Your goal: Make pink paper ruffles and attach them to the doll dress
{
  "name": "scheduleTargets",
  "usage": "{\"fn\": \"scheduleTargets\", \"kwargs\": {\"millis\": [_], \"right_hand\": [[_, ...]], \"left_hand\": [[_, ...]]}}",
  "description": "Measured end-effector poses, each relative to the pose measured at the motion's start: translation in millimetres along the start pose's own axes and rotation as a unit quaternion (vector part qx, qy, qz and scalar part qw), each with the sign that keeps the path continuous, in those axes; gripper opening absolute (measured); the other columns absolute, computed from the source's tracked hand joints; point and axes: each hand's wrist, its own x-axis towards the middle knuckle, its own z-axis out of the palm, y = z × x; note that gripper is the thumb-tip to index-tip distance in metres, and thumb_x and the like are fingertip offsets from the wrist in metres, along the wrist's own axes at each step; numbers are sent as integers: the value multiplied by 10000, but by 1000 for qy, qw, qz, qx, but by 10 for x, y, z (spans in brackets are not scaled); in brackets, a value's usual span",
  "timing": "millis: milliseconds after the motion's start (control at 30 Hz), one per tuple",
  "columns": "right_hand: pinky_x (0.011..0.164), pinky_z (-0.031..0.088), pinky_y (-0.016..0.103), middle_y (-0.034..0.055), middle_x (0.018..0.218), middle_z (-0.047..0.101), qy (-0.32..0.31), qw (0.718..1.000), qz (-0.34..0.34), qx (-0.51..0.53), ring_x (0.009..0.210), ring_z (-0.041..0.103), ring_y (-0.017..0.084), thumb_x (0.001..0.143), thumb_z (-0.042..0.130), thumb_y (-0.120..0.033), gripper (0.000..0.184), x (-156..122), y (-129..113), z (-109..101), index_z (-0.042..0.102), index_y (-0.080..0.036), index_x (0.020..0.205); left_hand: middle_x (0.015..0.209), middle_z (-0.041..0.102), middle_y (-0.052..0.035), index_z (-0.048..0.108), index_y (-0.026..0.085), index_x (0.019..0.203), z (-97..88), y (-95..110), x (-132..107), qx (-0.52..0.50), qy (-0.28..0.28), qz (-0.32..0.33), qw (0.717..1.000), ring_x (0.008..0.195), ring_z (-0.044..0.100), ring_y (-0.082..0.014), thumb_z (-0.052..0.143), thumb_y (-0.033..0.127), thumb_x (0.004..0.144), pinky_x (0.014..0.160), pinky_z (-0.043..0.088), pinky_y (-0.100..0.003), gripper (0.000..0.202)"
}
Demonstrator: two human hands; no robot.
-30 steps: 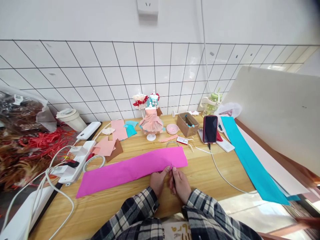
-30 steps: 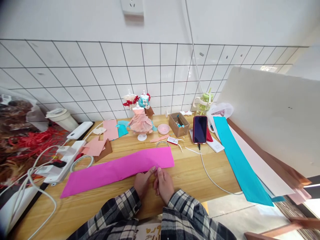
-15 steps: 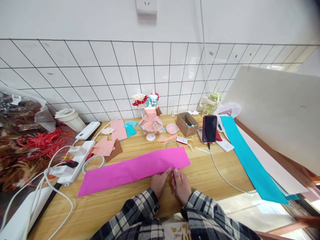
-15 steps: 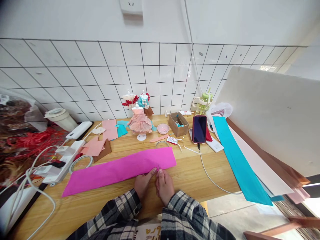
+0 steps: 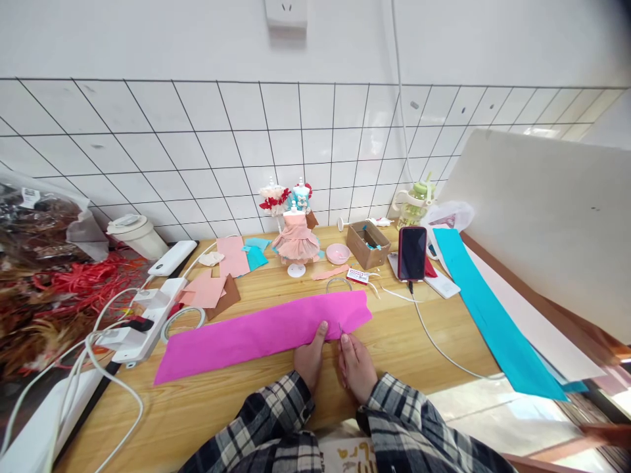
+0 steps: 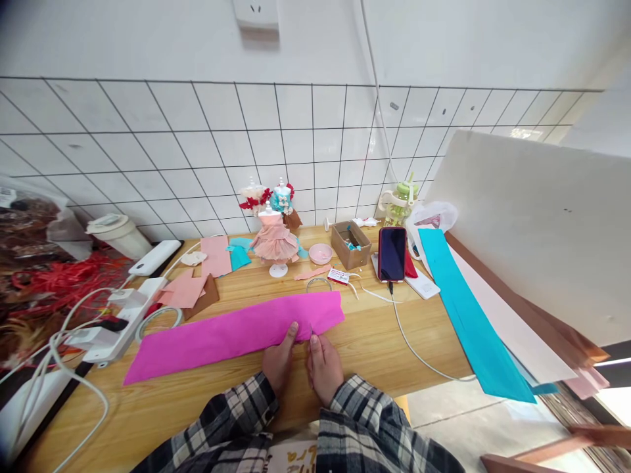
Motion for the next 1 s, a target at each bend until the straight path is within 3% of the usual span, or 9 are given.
{"fn": "scheduleTargets", "kwargs": {"millis": [167,300,467,833,1000], "right_hand": [[271,252,236,-94,388,331,-23,1000,-2,1,272,267,94,788,379,-807,554,21,-16,-26,369,-256,735],[285,289,231,-88,386,405,-58,998,3,0,260,325,102,795,336,-813,586,29,-37,-58,427,-234,809],[294,275,238,-44,431,510,-89,996,16,12,266,381,115,806,283,-814,633,11,-62,-80,476,-216,881],[270,244,235,-72,374,377,-14,1000,2,-16,259,291,104,839,288,-775,561,15,1,-4,438,-238,780],[269,245,243,-65,388,361,8,1000,0,-14,263,282,105,835,286,-778,552,3,21,28,417,-247,764]], "left_hand": [[887,760,-103,736,181,770,-1,-43,23,15,-32,26,999,881,685,-263,710,569,685,875,495,-366,398],[849,761,-64,721,212,737,8,-58,53,-5,-4,33,999,822,673,-233,720,566,675,828,494,-330,360],[829,753,-85,727,149,757,24,-47,51,-35,14,20,999,796,666,-237,751,601,615,770,499,-321,474],[763,749,-38,746,213,771,17,-77,80,-5,-6,40,999,868,684,-238,766,481,651,864,495,-330,294],[781,752,-66,741,185,740,29,-79,71,-11,2,31,999,864,679,-246,772,499,634,897,485,-354,333]]}}
